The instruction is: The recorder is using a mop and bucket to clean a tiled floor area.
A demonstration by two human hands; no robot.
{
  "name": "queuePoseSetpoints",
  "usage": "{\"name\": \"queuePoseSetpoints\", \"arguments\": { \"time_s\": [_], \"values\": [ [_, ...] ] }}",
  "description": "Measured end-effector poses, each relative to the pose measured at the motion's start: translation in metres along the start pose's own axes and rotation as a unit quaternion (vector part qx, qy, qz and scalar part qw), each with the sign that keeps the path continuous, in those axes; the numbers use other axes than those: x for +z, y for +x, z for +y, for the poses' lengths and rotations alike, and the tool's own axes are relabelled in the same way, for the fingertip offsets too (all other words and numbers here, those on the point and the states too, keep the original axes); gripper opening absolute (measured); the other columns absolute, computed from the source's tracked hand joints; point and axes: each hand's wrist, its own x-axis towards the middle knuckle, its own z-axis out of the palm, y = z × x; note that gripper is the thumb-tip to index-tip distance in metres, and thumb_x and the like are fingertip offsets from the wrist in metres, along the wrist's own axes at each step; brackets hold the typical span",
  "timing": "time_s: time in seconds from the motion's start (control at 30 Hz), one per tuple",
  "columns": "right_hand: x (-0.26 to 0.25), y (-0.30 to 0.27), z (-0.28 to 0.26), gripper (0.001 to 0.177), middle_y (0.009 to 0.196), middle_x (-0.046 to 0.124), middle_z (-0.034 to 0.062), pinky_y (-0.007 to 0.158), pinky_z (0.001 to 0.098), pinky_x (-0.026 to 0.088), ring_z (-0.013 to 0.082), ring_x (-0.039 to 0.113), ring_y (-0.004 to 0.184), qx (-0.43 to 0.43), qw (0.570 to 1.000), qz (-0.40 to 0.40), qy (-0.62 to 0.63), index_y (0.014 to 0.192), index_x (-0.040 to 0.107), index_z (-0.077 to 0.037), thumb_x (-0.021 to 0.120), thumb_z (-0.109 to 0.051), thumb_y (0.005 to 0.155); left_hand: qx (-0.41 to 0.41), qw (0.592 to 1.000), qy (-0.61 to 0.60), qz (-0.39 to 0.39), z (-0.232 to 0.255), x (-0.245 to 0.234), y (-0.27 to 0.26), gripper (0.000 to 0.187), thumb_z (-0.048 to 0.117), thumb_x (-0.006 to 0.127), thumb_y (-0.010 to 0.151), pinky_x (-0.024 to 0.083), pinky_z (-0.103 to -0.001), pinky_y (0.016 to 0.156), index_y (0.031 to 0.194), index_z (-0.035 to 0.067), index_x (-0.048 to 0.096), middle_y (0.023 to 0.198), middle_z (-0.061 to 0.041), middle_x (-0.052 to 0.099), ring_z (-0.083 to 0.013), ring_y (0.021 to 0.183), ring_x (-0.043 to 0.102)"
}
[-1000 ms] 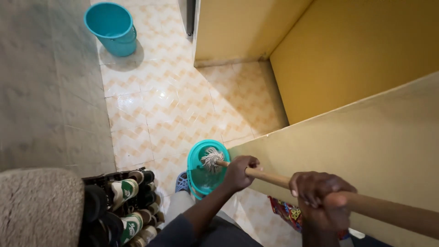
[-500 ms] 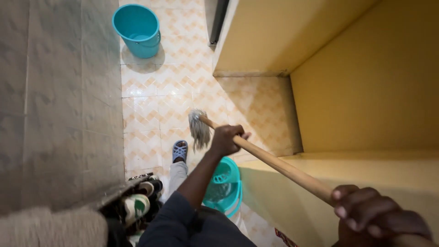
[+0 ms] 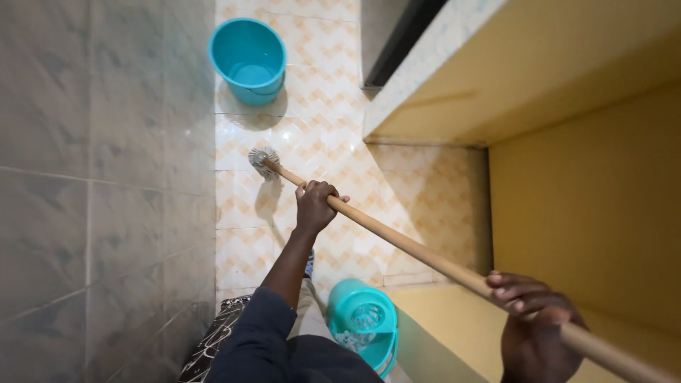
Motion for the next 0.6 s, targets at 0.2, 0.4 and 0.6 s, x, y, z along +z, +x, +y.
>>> {"name": "queuePoseSetpoints", "arguments": {
  "time_s": [0.2, 0.4, 0.6],
  "values": [
    [0.058, 0.045, 0.045, 0.027, 0.097, 0.070, 0.0206, 0.109, 0.0538, 0.051, 0.0376, 0.069, 0.109, 0.093, 0.992, -0.043, -0.076, 0.094, 0.061, 0.001, 0.057, -0.019, 0.111, -0.061, 0.998, 0.020, 0.006, -0.029, 0.023, -0.038, 0.045, 0.047, 0.084, 0.078, 0.042, -0.056, 0.088, 0.076, 0.007, 0.066, 0.076, -0.010, 0.066, -0.0347, 0.086, 0.063],
    [0.052, 0.041, 0.048, 0.031, 0.095, 0.069, 0.0198, 0.106, 0.0562, 0.050, 0.0357, 0.065, 0.102, 0.107, 0.991, -0.076, -0.002, 0.089, 0.060, 0.000, 0.058, -0.022, 0.110, -0.112, 0.990, -0.001, -0.085, -0.026, 0.041, -0.091, 0.038, 0.040, 0.079, 0.086, 0.047, -0.052, 0.077, 0.074, 0.006, 0.064, 0.082, -0.016, 0.061, -0.0393, 0.085, 0.060],
    [0.050, 0.033, 0.054, 0.039, 0.077, 0.067, 0.0097, 0.099, 0.0538, 0.051, 0.0285, 0.065, 0.083, 0.056, 0.976, -0.150, 0.146, 0.088, 0.063, -0.003, 0.061, -0.034, 0.112, -0.083, 0.993, 0.034, -0.072, -0.076, 0.053, -0.095, 0.033, 0.034, 0.075, 0.094, 0.049, -0.053, 0.077, 0.079, 0.007, 0.065, 0.087, -0.014, 0.062, -0.0383, 0.090, 0.060]
  ]
}}
